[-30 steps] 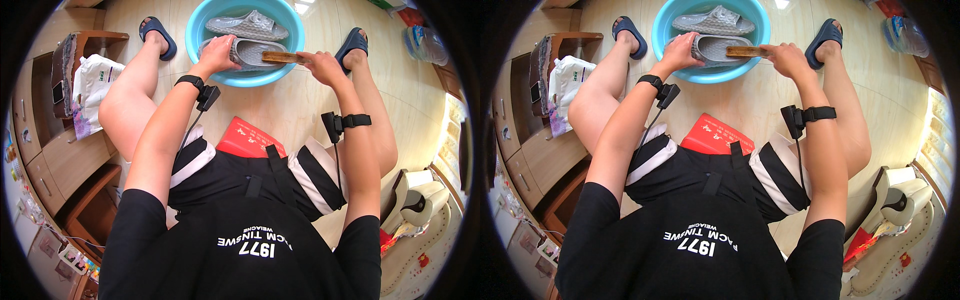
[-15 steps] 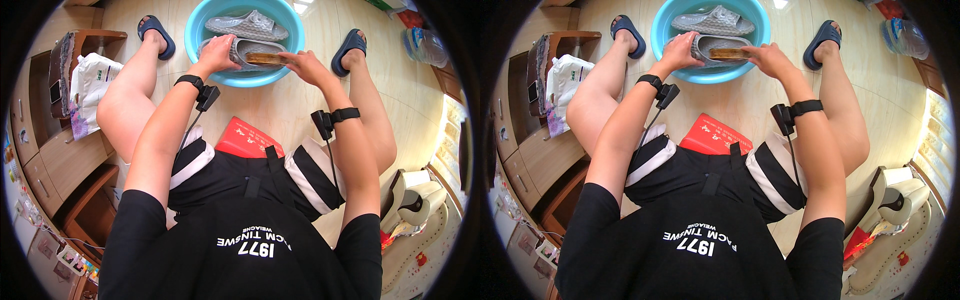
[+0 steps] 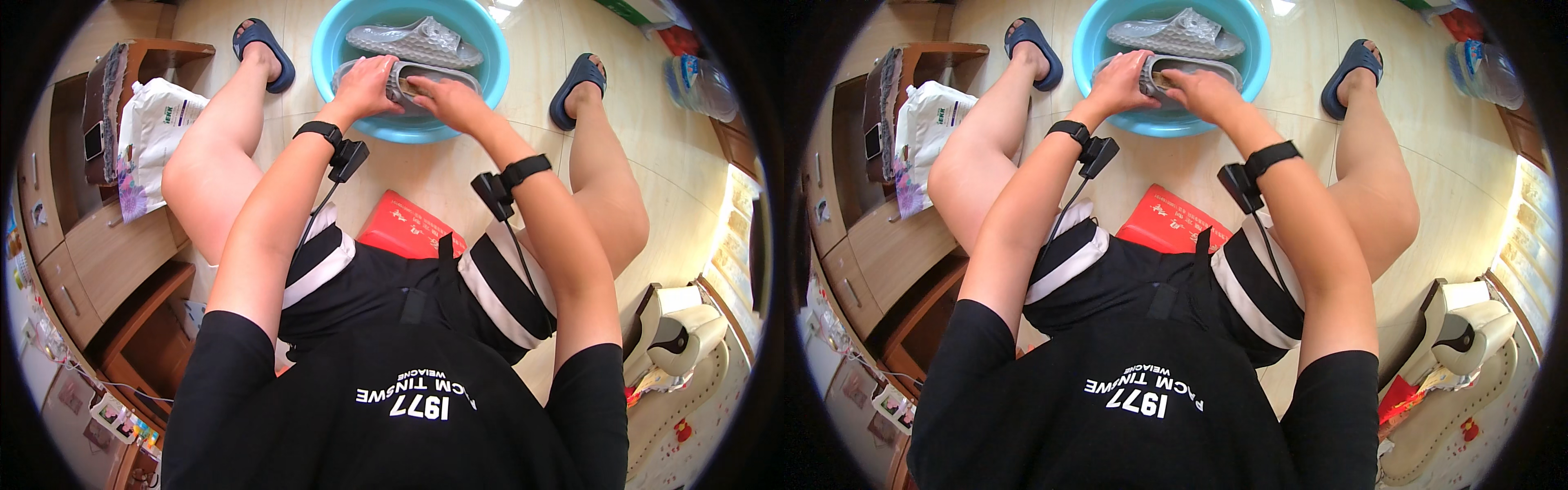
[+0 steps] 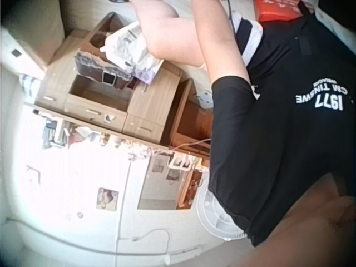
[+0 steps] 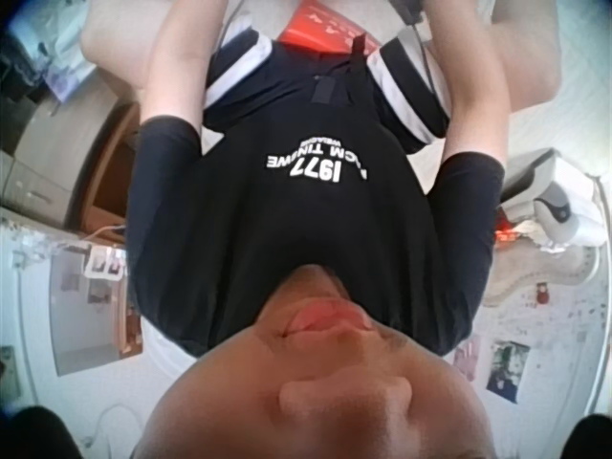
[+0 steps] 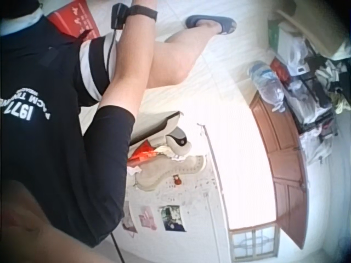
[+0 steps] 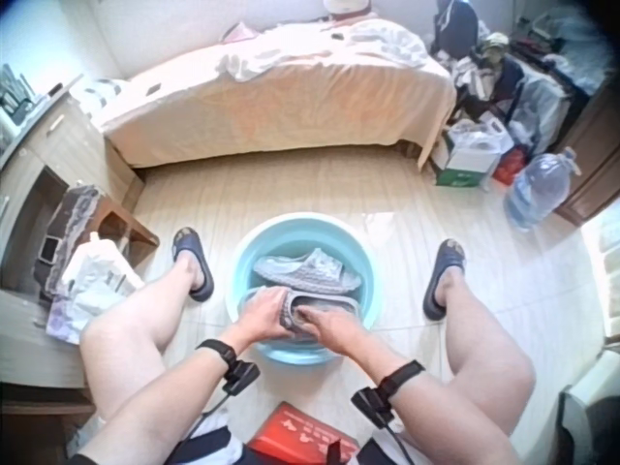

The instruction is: The person scrubs a pair of sandals with a brush in a basin of water, cleaning the interiors and the soles.

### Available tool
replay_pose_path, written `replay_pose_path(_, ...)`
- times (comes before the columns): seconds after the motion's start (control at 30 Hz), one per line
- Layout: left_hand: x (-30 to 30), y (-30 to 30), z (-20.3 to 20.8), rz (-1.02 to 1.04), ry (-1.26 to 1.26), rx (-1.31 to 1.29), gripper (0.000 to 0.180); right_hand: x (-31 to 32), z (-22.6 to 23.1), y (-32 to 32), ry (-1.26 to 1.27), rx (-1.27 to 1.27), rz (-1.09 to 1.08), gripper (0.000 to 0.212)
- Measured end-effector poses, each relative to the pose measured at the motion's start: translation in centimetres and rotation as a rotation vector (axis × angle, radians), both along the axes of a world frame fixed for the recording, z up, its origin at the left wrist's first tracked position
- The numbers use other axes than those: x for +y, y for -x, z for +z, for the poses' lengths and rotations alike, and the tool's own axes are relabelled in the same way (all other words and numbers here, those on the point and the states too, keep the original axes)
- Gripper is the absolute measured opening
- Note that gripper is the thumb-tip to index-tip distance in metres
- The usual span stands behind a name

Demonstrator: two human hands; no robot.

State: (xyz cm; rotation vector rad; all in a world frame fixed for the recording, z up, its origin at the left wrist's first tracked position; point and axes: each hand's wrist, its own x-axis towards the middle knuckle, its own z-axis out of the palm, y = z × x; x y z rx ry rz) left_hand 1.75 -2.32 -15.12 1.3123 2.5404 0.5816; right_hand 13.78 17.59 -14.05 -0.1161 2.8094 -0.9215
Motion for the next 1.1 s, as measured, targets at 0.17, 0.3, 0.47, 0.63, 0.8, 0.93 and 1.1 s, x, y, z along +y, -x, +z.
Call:
replay_pose_path(0.17, 0.3, -0.1, 0.6, 0.011, 0.058, -0.048, 0.091, 0.5, 0.9, -0.1, -0.241, 0.017, 0.016, 0.04)
replay_pose_path(0.3, 0.6, -0.3, 0.9, 0.011, 0.084, -0.074, 0.091, 3.2, 3.2, -0.8, -0.299, -0.137, 0.01, 0.04)
replay_pose_path(0.47, 0.0, 0.0, -0.3, -0.005, 0.038, 0.007, 0.092, 5.6, 5.1, -2.4, -0.391, -0.293, -0.03, 0.039)
replay_pose_path(0.63, 0.5, -0.2, 0.5, 0.002, 0.069, -0.053, 0.095, 9.2, 7.4, -4.4, -0.399, -0.47, -0.105, 0.039)
replay_pose_path(0.8, 0.0, 0.0, 0.3, 0.013, 0.051, -0.006, 0.093, 11.2, 8.2, -4.8, -0.494, -0.447, -0.15, 0.039)
replay_pose_path(0.93, 0.6, -0.1, 0.8, 0.005, 0.1, -0.044, 0.096, 12.0, 8.2, -5.5, -0.547, -0.336, -0.135, 0.038)
replay_pose_path(1.1, -0.2, 0.4, -0.9, -0.019, 0.042, 0.006, 0.103, 13.0, 8.2, -5.4, -0.449, -0.307, -0.146, 0.038)
